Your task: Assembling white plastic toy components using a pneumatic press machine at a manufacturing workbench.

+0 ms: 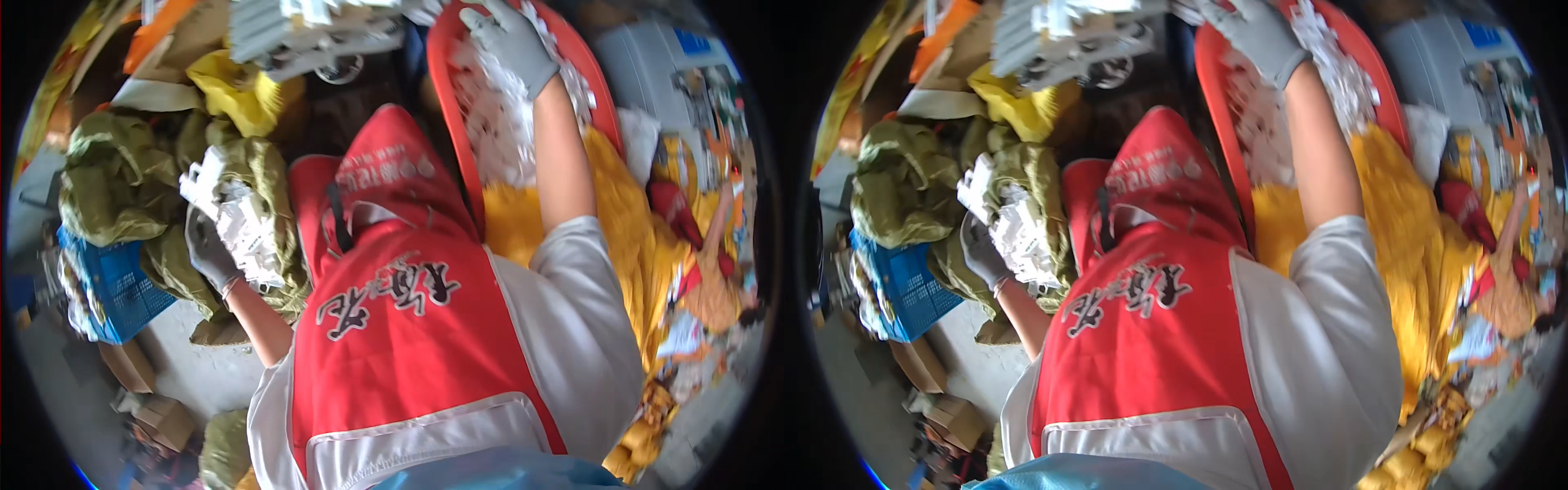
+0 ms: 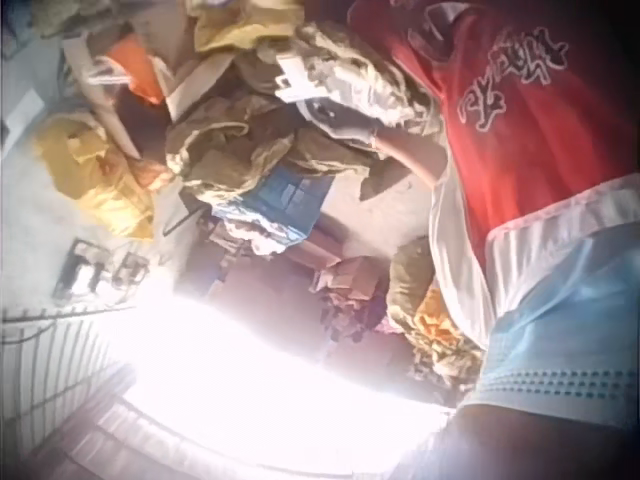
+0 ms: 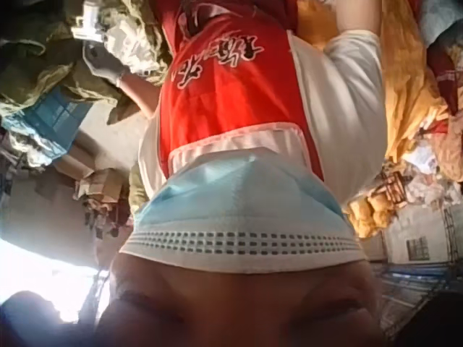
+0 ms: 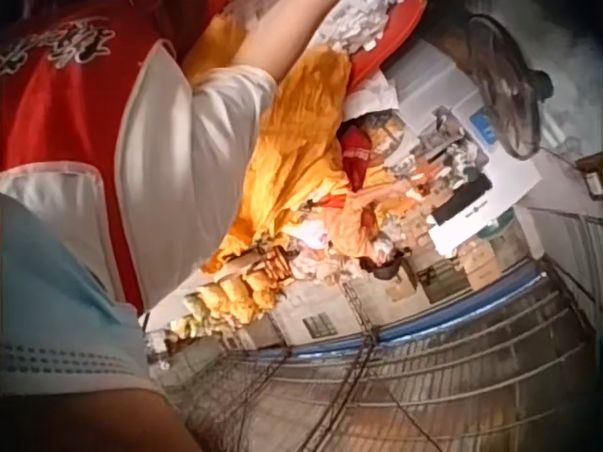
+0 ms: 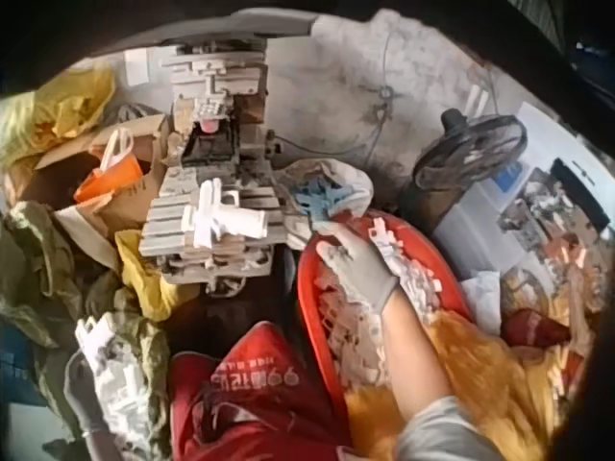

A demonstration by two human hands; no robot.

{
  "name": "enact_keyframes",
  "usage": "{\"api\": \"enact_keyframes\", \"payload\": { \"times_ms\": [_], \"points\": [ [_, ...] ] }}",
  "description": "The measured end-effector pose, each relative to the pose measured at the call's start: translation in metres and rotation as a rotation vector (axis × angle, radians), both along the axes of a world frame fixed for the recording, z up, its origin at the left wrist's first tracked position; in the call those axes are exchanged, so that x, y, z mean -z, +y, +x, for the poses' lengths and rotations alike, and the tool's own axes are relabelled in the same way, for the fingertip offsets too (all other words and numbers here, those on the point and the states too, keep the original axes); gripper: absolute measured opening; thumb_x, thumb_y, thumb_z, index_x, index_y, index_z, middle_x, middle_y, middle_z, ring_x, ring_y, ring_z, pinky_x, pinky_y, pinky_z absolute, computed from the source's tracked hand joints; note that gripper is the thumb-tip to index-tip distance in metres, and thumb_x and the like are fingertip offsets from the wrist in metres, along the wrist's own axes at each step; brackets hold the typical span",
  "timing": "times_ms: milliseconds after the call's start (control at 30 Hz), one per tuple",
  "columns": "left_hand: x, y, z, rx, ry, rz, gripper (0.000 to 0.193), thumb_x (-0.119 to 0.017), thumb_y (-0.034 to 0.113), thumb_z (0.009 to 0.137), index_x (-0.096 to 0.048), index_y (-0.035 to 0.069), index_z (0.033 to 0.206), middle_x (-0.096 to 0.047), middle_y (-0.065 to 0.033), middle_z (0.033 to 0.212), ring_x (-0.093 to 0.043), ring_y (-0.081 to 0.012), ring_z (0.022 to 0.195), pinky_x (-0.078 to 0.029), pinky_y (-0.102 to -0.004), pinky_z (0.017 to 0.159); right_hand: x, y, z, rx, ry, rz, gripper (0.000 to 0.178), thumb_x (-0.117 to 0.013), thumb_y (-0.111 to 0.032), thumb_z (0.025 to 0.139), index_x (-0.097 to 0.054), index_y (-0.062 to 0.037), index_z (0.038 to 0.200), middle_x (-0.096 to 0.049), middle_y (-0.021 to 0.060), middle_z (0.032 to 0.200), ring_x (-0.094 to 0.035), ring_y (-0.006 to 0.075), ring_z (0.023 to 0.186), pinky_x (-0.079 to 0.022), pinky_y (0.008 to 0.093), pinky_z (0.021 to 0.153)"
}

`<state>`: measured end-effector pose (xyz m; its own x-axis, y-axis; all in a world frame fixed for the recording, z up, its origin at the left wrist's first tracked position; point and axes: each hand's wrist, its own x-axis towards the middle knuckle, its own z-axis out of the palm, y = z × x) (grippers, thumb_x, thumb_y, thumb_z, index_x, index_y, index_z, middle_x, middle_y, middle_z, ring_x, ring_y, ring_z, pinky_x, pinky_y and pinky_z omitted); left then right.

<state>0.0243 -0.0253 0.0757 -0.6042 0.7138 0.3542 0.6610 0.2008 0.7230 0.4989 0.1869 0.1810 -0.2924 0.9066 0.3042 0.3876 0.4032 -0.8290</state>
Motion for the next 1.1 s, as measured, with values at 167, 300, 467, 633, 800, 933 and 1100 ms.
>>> {"api": "enact_keyframes", "payload": {
  "times_ms": [167,300,467,633,800,933,1100],
  "points": [
    [0.032,-0.046,-0.028,-0.123,-0.002,-0.195,0.028,-0.061,0.017,0.091,-0.063,0.003,0.114,-0.066,-0.0086,0.109,-0.061,-0.0178,0.094,-0.049,-0.0294,0.084,0.131,-0.048,0.149,0.294,-0.663,-0.247,0.036,-0.051,-0.027,0.09,-0.057,-0.0084,0.121,-0.064,0.0154,0.108,-0.061,0.0288,0.099,-0.047,0.0367,0.087],
    [0.047,-0.072,-0.041,-0.162,-0.018,-0.228,0.035,-0.055,0.026,0.094,-0.058,0.006,0.122,-0.061,-0.0118,0.12,-0.06,-0.023,0.106,-0.046,-0.0324,0.09,0.158,-0.08,0.153,0.19,-0.991,-0.555,0.036,-0.05,-0.033,0.086,-0.06,-0.0088,0.111,-0.063,0.0192,0.106,-0.06,0.0346,0.101,-0.047,0.0422,0.087],
    [0.044,-0.05,-0.023,-0.006,-0.041,-0.237,0.035,-0.057,0.022,0.092,-0.058,0.004,0.122,-0.058,-0.0132,0.125,-0.055,-0.0277,0.113,-0.044,-0.0365,0.096,0.242,-0.09,0.118,0.005,-1.194,-0.473,0.039,-0.044,-0.017,0.085,-0.054,-0.0087,0.122,-0.048,0.0166,0.133,-0.054,0.0326,0.114,-0.045,0.0422,0.093],
    [0.023,-0.036,0.005,0.175,0.338,-0.25,0.029,-0.054,0.017,0.091,-0.061,0.002,0.116,-0.062,-0.0131,0.117,-0.06,-0.0261,0.103,-0.045,-0.0341,0.092,0.223,-0.097,0.09,0.05,-1.286,-0.602,0.035,-0.045,-0.014,0.084,-0.056,-0.0097,0.116,-0.051,0.0156,0.13,-0.056,0.0337,0.112,-0.047,0.0453,0.089],
    [0.028,-0.031,0.014,0.079,0.071,-0.34,0.025,-0.057,0.011,0.09,-0.064,0.001,0.111,-0.066,-0.0129,0.109,-0.061,-0.0224,0.103,-0.046,-0.0329,0.09,0.273,-0.141,0.12,-0.009,-1.5,-0.534,0.025,-0.053,-0.016,0.082,-0.063,-0.0073,0.103,-0.063,0.0148,0.112,-0.061,0.0303,0.102,-0.05,0.0434,0.084],
    [0.024,-0.005,0.027,0.229,0.207,-0.211,0.022,-0.058,0.006,0.085,-0.065,0.001,0.106,-0.067,-0.0129,0.103,-0.063,-0.0249,0.099,-0.047,-0.0332,0.089,0.253,-0.136,0.11,0.002,-1.424,-0.394,0.027,-0.057,-0.013,0.079,-0.063,-0.0063,0.104,-0.063,0.0154,0.111,-0.06,0.0308,0.103,-0.049,0.0414,0.084],
    [-0.034,0.042,0.065,0.307,0.11,-0.157,0.024,-0.057,0.011,0.087,-0.064,0.001,0.108,-0.065,-0.0155,0.108,-0.061,-0.0305,0.102,-0.046,-0.0349,0.091,0.214,-0.133,0.118,0.23,-0.792,-0.297,0.037,-0.054,-0.027,0.087,-0.053,-0.0101,0.12,-0.059,0.0209,0.114,-0.057,0.0366,0.105,-0.047,0.044,0.085]
  ]
}}
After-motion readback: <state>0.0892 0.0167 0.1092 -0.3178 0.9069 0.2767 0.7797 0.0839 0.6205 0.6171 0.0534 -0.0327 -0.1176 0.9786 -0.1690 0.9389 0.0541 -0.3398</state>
